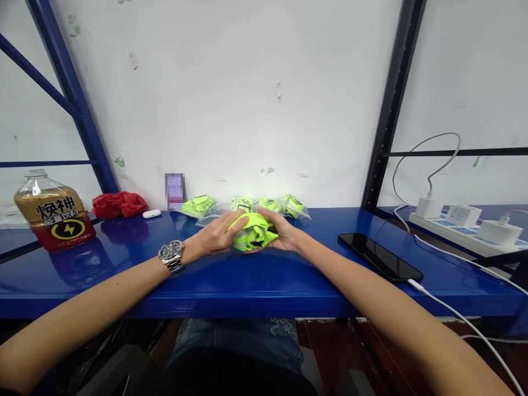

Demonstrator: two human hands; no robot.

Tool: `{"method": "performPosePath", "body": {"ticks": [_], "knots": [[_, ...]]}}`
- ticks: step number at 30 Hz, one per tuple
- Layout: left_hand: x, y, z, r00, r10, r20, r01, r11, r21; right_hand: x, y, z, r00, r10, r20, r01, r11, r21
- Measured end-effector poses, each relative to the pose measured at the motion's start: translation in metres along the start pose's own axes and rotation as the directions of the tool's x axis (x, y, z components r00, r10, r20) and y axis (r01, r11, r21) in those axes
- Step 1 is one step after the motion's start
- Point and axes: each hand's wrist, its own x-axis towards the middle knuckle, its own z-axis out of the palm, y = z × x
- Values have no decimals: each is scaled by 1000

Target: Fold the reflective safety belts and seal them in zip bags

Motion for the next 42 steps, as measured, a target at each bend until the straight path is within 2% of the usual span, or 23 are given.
{"method": "performPosePath", "body": {"ticks": [5, 8, 14, 17, 20, 23, 26, 29, 32, 35, 37, 39, 40, 42], "knots": [[1, 5, 5, 995, 99, -31, -99, 995, 2, -3, 2, -3, 985, 54, 164, -32, 990, -135], [0, 2, 5, 994, 102, -46, -104, 993, -58, -2, 2, -3, 990, 38, 138, -17, 988, -154], [-1, -1, 1, 997, 82, 11, -80, 993, -91, -4, 2, 4, 993, -22, 118, 38, 991, -132], [0, 0, -3, 997, 64, -37, -68, 990, -126, -6, 2, 11, 996, -45, 79, 52, 993, -101], [2, -2, -4, 989, 86, -123, -94, 994, -55, -6, 3, 15, 998, -36, 43, 40, 994, -105], [1, -3, -1, 981, 106, -161, -107, 994, 3, -3, 4, 17, 999, -37, 13, 39, 992, -119], [0, -4, 5, 989, 66, -129, -67, 998, -3, 0, 6, 18, 995, -103, 4, 102, 986, -135], [0, -5, 8, 998, -51, -46, 51, 999, 14, 4, 6, 18, 978, -207, -38, 198, 966, -168], [4, -7, 7, 989, -138, 59, 137, 990, 16, 8, 2, 12, 943, -316, -102, 283, 926, -248], [5, -15, 5, 971, -196, 134, 203, 979, -34, 10, -3, 2, 904, -380, -197, 296, 887, -354], [1, -25, 3, 936, -287, 203, 296, 955, -13, 10, -5, -6, 870, -401, -286, 272, 875, -400], [-9, -38, 2, 849, -426, 313, 420, 903, 90, 10, -7, -13, 833, -410, -372, 242, 874, -422], [-16, -45, 1, 775, -505, 380, 483, 861, 159, 10, -7, -16, 816, -409, -408, 226, 876, -425], [-30, -58, 1, 579, -630, 518, 580, 765, 281, 11, -7, -21, 800, -390, -457, 192, 887, -420]]}}
